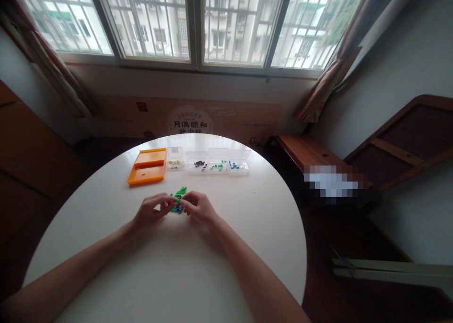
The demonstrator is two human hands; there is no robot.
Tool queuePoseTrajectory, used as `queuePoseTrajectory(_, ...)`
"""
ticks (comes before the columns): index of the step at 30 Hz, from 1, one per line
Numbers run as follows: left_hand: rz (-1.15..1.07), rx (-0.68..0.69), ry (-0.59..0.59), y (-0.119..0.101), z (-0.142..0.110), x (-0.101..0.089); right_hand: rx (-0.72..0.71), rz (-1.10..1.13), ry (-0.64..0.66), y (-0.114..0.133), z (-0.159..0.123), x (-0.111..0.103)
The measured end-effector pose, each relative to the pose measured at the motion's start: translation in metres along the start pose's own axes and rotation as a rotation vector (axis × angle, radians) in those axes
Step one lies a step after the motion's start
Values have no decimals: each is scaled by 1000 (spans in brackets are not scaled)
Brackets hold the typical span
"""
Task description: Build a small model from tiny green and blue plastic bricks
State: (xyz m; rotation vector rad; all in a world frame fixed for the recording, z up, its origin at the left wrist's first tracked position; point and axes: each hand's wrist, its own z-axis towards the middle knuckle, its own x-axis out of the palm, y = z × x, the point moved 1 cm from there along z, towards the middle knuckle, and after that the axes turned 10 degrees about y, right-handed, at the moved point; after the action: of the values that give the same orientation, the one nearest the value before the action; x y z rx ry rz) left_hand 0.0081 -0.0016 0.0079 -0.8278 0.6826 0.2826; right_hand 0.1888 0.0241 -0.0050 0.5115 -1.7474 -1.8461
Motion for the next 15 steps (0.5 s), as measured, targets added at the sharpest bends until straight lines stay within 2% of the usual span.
queuePoseTrajectory(5,-18,50,21,2,-2,1,-1,-9,-12,0,0,0)
queuePoseTrajectory(15,-13,60,73,-2,-1,0,-13,-29,-3,0,0,0)
